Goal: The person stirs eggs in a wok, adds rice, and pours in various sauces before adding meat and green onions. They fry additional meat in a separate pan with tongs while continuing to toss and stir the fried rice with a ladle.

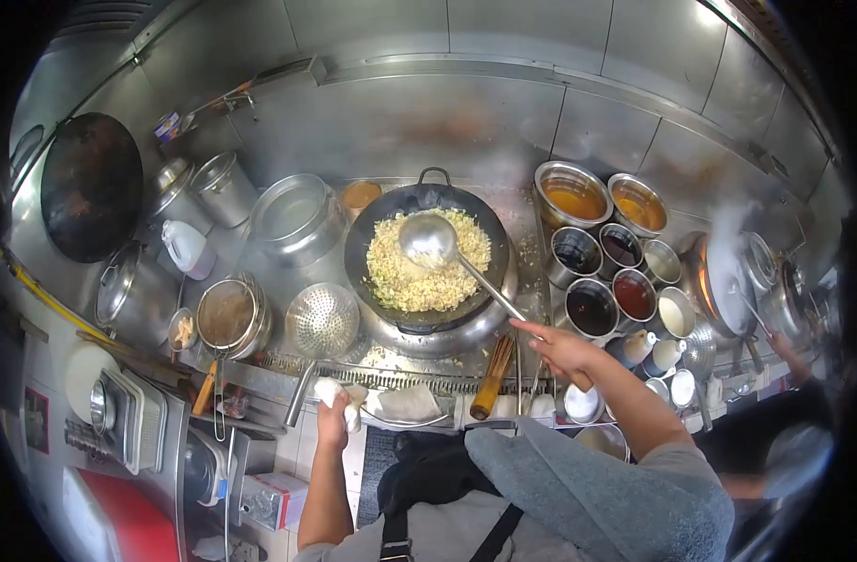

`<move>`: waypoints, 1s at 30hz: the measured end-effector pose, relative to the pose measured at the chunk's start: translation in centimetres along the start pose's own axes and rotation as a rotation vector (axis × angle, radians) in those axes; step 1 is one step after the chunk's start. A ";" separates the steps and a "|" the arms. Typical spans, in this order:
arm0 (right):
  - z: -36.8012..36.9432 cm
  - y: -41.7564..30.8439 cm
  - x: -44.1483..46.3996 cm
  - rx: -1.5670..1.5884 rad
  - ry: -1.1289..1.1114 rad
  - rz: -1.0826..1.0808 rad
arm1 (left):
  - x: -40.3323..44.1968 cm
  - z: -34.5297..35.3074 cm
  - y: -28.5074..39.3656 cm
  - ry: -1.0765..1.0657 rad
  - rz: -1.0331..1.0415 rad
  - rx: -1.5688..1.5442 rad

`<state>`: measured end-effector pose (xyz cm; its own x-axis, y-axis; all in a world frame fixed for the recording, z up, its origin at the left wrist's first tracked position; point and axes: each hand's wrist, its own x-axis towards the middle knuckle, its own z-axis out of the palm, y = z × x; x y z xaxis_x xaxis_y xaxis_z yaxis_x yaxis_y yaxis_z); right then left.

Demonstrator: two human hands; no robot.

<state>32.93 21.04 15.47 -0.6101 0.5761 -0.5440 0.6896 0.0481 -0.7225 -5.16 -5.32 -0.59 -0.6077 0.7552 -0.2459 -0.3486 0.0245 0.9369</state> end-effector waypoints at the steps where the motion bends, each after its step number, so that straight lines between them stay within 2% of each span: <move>1: -0.1 1.1 0.5 -0.038 -0.035 0.049 | 1.1 0.1 -0.8 0.054 -0.040 0.026; 3: -2.1 1.2 3.2 -0.088 -0.039 0.028 | 2.0 2.7 0.3 0.129 -0.131 0.023; 4: -3.1 0.7 4.0 -0.138 -0.039 -0.001 | 3.4 3.5 -0.3 0.055 -0.184 -0.017; 5: -2.9 0.1 4.8 -0.315 0.088 -0.112 | 4.8 4.4 -0.7 0.012 -0.256 -0.068; 6: -2.5 -0.9 5.0 -0.317 0.091 -0.112 | 5.6 5.9 -0.9 -0.032 -0.341 -0.113; 8: -2.0 -3.2 5.3 0.177 0.154 -0.129 | 7.5 9.3 -0.6 -0.098 -0.447 -0.168; 9: -1.1 -3.9 6.5 0.171 0.157 -0.130 | 9.9 10.5 -2.8 -0.106 -0.390 -0.183; 10: 0.4 -3.8 8.5 0.168 0.205 -0.130 | 11.0 12.0 -2.7 -0.129 -0.435 -0.112; 12: 0.9 -2.3 11.7 0.166 0.255 -0.122 | 12.4 15.7 -2.3 -0.044 -0.461 -0.016; 14: -0.6 -1.5 14.5 0.177 0.061 0.018 | 16.0 15.8 -5.8 -0.050 -0.393 -0.013; 15: -1.3 -2.6 13.0 0.009 0.106 -0.067 | 16.2 15.9 -5.5 -0.046 -0.405 -0.069; 16: -1.6 -3.5 11.4 -0.001 0.110 -0.065 | 15.8 15.8 -4.6 -0.050 -0.403 -0.079; 18: -1.5 -3.6 8.9 -0.133 0.422 -0.159 | 14.4 15.6 -2.1 -0.111 -0.544 -0.099; 19: -1.8 1.6 14.2 -0.416 0.611 -0.396 | 14.0 15.7 -1.0 -0.141 -0.584 -0.100; 20: -0.8 -0.2 14.1 -0.422 0.606 -0.385 | 14.4 15.1 -1.8 -0.144 -0.595 -0.106; 22: 2.2 -7.3 14.3 -0.474 0.566 0.154 | 16.4 14.4 -3.4 -0.279 -0.616 -0.161; 26: 10.0 -5.8 17.2 -0.610 0.377 -0.006 | 17.9 14.0 -3.5 -0.329 -0.682 -0.067; 28: 11.8 -5.3 12.7 -0.685 0.246 0.097 | 17.7 14.3 -2.8 -0.295 -0.647 0.004; 30: 11.4 -5.5 5.9 -0.820 0.211 0.127 | 18.3 13.8 -3.6 -0.352 -0.638 -0.036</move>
<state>21.11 14.89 11.35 -0.4796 0.7528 -0.4508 0.8617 0.5011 -0.0799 -5.16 17.46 -5.02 -0.0147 0.7670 -0.6415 -0.5854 0.5135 0.6274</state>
